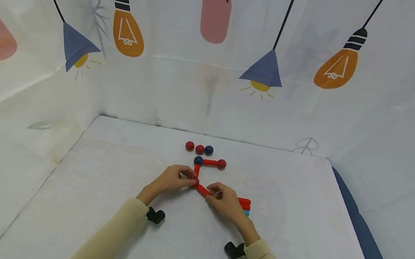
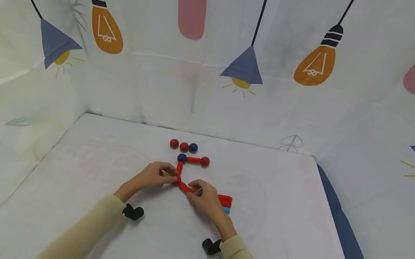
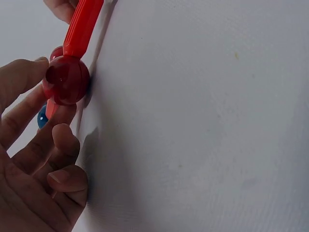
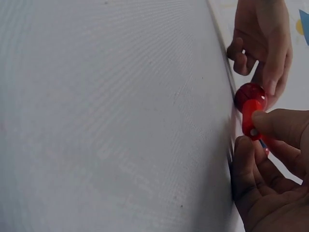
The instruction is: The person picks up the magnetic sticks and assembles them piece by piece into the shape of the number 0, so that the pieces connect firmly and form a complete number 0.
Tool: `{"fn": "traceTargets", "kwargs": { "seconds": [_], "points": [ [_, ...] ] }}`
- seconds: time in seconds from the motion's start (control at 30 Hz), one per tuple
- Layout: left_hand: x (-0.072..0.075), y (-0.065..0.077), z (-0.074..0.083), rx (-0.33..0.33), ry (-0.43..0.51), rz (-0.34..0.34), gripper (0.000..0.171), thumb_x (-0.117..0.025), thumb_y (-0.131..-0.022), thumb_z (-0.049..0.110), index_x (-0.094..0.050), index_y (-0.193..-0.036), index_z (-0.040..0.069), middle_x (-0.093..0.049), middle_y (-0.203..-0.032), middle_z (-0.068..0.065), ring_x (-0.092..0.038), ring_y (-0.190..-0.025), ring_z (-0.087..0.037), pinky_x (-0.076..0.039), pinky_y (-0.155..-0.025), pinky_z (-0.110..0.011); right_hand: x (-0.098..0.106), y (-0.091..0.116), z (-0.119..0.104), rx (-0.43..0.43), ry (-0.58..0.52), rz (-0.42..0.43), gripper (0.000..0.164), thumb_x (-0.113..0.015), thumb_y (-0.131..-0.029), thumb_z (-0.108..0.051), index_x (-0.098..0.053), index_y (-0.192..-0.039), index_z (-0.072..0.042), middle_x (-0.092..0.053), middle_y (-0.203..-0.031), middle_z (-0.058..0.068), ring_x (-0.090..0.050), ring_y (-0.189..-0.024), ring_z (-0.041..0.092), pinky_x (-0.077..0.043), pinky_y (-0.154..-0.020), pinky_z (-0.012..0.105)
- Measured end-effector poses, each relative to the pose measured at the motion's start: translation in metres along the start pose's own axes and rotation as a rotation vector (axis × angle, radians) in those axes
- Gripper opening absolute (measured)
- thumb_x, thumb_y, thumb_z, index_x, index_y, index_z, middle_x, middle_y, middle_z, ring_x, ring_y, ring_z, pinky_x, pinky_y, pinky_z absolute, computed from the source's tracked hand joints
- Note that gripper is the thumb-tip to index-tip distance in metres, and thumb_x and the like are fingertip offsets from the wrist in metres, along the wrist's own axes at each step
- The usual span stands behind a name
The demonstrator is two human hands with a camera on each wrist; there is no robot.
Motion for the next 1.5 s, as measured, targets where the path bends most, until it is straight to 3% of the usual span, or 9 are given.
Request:
{"fn": "traceTargets", "kwargs": {
  "seconds": [0.2, 0.43, 0.57, 0.93, 1.2, 1.5],
  "points": [
    [-0.003, 0.003, 0.000, -0.009, -0.019, 0.013, 0.023, -0.075, -0.094, 0.026, -0.075, -0.116, 0.017, -0.074, -0.108, 0.002, -0.063, -0.102, -0.014, -0.054, -0.094, -0.038, 0.001, 0.000, 0.000, 0.002, -0.009, 0.002, 0.022, -0.075, -0.094, -0.015, -0.071, -0.116, -0.011, -0.072, -0.104, 0.002, -0.063, -0.084, 0.014, -0.055, -0.080, 0.026],
    [-0.012, 0.009, -0.014, 0.036, 0.089, 0.087, 0.027, -0.075, -0.094, 0.027, -0.076, -0.119, 0.017, -0.075, -0.113, 0.001, -0.065, -0.113, -0.020, -0.049, -0.105, -0.051, -0.003, 0.000, 0.002, 0.029, 0.006, -0.032, 0.020, -0.074, -0.095, -0.016, -0.072, -0.115, -0.011, -0.071, -0.103, 0.001, -0.062, -0.085, 0.013, -0.055, -0.080, 0.026],
    [-0.016, 0.013, -0.021, 0.070, 0.141, 0.102, 0.029, -0.076, -0.093, 0.027, -0.076, -0.121, 0.018, -0.075, -0.119, 0.001, -0.062, -0.121, -0.022, -0.046, -0.109, -0.052, -0.005, 0.002, 0.000, 0.029, 0.010, -0.056, 0.022, -0.074, -0.094, -0.014, -0.071, -0.116, -0.010, -0.071, -0.102, 0.002, -0.062, -0.086, 0.014, -0.055, -0.080, 0.026],
    [-0.015, 0.012, -0.022, 0.048, 0.149, 0.100, 0.029, -0.074, -0.094, 0.025, -0.076, -0.123, 0.023, -0.074, -0.124, 0.003, -0.060, -0.129, -0.024, -0.044, -0.112, -0.054, -0.003, 0.005, -0.003, 0.029, -0.014, -0.013, 0.021, -0.074, -0.094, -0.014, -0.071, -0.114, -0.009, -0.071, -0.101, 0.003, -0.061, -0.084, 0.015, -0.053, -0.077, 0.024],
    [-0.015, 0.011, -0.022, 0.013, 0.130, 0.093, 0.030, -0.074, -0.095, 0.023, -0.075, -0.125, 0.022, -0.074, -0.126, 0.002, -0.061, -0.128, -0.023, -0.045, -0.110, -0.052, -0.003, 0.006, -0.003, 0.033, -0.022, -0.022, 0.020, -0.073, -0.095, -0.016, -0.072, -0.114, -0.011, -0.069, -0.094, 0.000, -0.061, -0.083, 0.015, -0.053, -0.076, 0.023],
    [-0.017, 0.012, -0.024, 0.011, 0.137, 0.107, 0.031, -0.074, -0.095, 0.023, -0.075, -0.126, 0.023, -0.074, -0.126, 0.002, -0.061, -0.127, -0.023, -0.045, -0.110, -0.053, -0.007, 0.009, -0.007, 0.051, -0.044, -0.030, 0.022, -0.074, -0.095, -0.019, -0.073, -0.114, -0.008, -0.075, -0.099, 0.003, -0.066, -0.086, 0.013, -0.056, -0.079, 0.024]
  ]
}}
Point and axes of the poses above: each hand's wrist, its own y-axis away from the middle knuckle, its own x-axis out of the back of the hand, z = x × y, the point moved 2 cm from there along -y, towards the middle knuckle
